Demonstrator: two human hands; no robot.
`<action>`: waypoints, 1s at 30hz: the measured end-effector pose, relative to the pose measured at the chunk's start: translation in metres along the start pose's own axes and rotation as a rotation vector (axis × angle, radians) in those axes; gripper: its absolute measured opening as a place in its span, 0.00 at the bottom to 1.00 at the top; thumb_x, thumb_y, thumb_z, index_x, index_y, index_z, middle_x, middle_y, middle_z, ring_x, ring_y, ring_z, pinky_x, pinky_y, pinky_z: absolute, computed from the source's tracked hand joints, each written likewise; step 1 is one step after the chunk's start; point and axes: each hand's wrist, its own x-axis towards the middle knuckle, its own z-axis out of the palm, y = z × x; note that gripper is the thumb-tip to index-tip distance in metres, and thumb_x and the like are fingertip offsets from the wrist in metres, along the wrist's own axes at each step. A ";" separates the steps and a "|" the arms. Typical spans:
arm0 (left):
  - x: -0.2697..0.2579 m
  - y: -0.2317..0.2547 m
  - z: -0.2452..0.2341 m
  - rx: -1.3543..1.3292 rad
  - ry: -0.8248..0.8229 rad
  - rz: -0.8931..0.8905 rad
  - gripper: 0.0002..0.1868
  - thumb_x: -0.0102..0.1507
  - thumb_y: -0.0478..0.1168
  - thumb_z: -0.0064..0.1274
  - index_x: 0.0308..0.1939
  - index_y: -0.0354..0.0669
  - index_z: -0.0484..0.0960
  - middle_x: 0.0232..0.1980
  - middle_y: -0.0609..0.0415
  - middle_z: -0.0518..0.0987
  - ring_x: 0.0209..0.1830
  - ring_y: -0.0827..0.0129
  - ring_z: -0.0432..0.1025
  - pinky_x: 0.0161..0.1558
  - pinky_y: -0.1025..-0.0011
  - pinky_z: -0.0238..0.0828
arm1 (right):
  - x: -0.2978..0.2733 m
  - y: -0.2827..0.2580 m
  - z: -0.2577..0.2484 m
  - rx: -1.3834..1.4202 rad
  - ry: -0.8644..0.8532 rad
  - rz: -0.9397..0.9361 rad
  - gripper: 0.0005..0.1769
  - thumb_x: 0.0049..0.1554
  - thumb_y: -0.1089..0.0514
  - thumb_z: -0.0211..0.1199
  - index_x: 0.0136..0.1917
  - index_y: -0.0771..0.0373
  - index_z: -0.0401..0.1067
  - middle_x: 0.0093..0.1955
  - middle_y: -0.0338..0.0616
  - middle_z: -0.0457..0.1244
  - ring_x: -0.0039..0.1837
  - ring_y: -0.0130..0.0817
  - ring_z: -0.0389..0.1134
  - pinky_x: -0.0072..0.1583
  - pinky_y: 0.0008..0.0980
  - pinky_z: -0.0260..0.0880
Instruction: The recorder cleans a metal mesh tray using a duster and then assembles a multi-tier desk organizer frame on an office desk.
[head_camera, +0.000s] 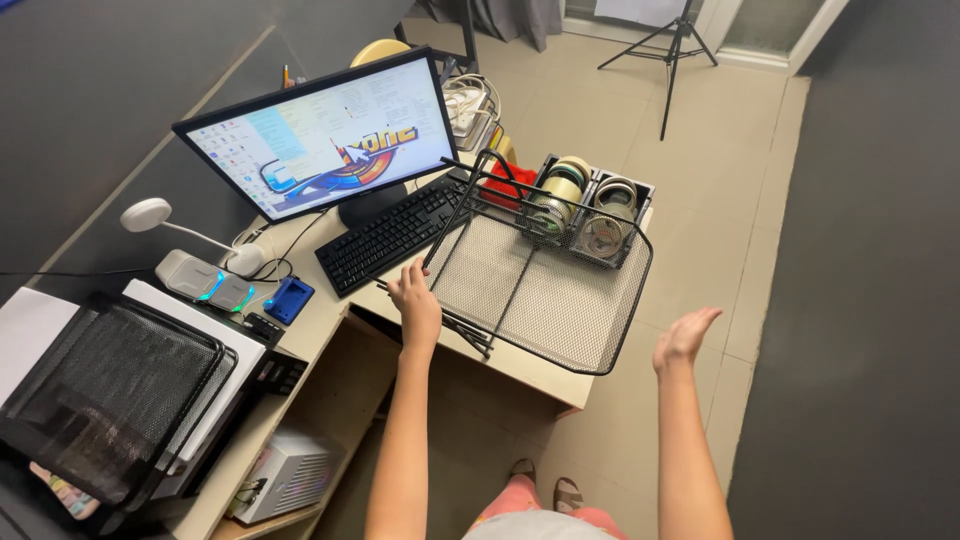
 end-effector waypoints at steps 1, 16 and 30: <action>0.001 0.001 -0.002 -0.002 0.002 0.002 0.32 0.60 0.21 0.44 0.70 0.39 0.66 0.60 0.53 0.74 0.54 0.56 0.60 0.61 0.58 0.63 | 0.004 0.012 0.018 0.001 0.000 -0.003 0.60 0.55 0.15 0.22 0.84 0.54 0.16 0.86 0.44 0.13 0.86 0.41 0.12 0.78 0.53 0.12; -0.004 -0.001 -0.010 -0.151 -0.025 -0.019 0.33 0.60 0.21 0.41 0.71 0.37 0.64 0.65 0.49 0.68 0.62 0.51 0.59 0.63 0.57 0.63 | 0.011 -0.036 0.116 -0.521 -0.102 -0.389 0.41 0.68 0.36 0.39 0.82 0.65 0.42 0.85 0.57 0.39 0.84 0.46 0.39 0.79 0.41 0.39; -0.033 0.026 0.039 -0.446 0.561 -0.199 0.43 0.65 0.34 0.54 0.78 0.30 0.45 0.79 0.33 0.52 0.79 0.43 0.50 0.78 0.51 0.43 | 0.147 -0.066 0.283 -0.979 -1.203 -0.492 0.30 0.63 0.50 0.57 0.75 0.63 0.60 0.70 0.51 0.63 0.71 0.44 0.65 0.68 0.41 0.66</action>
